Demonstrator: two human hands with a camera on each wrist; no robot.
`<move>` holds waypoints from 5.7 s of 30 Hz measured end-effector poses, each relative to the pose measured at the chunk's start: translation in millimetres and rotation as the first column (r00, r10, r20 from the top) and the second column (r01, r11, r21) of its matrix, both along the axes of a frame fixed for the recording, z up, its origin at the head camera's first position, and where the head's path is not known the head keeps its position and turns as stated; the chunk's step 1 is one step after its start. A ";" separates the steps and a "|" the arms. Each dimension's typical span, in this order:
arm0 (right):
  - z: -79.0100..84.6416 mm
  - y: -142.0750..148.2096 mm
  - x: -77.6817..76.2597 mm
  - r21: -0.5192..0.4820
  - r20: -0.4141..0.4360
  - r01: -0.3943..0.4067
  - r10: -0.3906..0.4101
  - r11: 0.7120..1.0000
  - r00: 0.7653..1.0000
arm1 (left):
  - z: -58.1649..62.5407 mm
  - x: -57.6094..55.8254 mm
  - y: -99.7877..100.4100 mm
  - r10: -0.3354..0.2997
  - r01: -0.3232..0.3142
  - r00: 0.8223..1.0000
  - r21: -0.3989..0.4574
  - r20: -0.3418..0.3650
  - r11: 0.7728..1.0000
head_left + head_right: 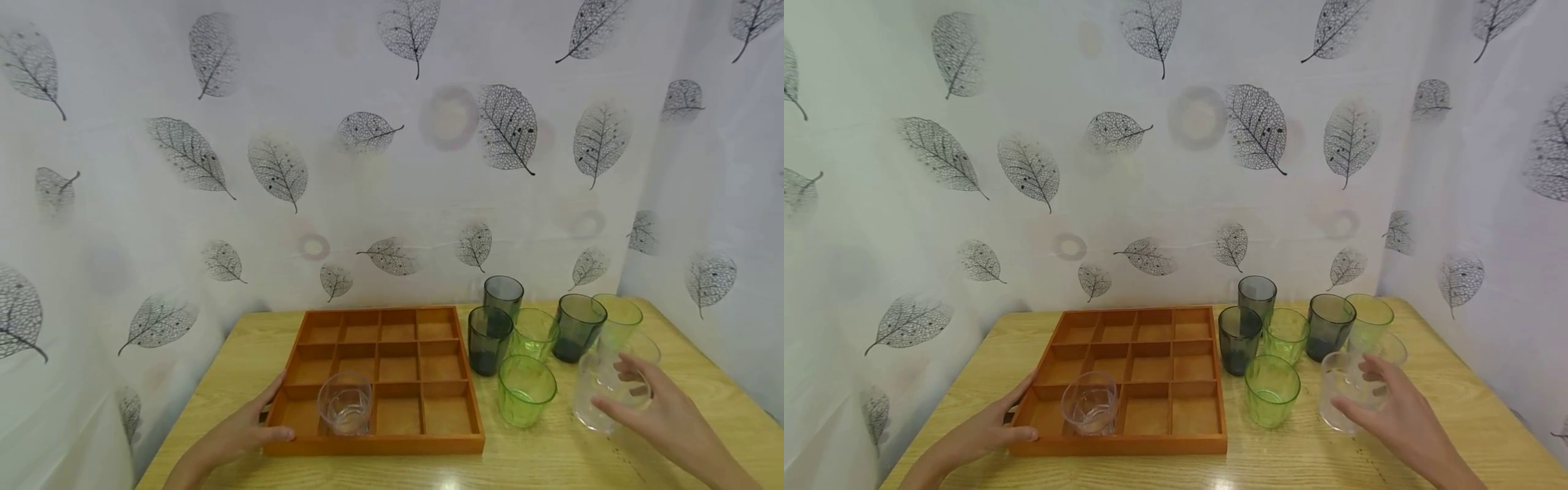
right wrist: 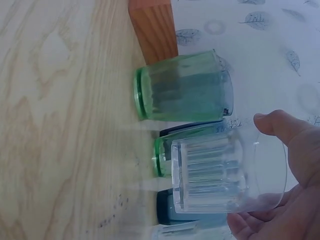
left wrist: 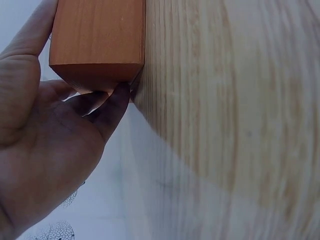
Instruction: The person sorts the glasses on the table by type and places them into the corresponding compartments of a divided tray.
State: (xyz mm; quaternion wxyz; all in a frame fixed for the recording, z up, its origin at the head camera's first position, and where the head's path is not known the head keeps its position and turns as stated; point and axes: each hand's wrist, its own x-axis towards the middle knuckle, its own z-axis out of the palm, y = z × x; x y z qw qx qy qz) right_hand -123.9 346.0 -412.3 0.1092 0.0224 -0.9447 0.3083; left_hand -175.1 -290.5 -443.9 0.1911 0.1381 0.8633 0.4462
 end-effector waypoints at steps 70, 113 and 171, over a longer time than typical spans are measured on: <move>42.8 -186.0 -19.5 -0.188 -0.138 -0.404 0.383 0.895 0.913 | 0.2 0.2 0.0 -0.007 0.006 1.000 0.025 0.017 1.000; -7.3 -253.3 -42.3 -0.278 -0.027 -0.537 0.552 0.796 0.833 | -0.4 -0.6 0.6 -0.010 0.010 1.000 0.006 0.005 1.000; 42.5 -89.8 -29.2 -0.215 -0.194 -0.285 0.245 0.934 0.950 | -3.0 -1.7 0.7 -0.006 0.005 0.999 0.009 0.041 1.000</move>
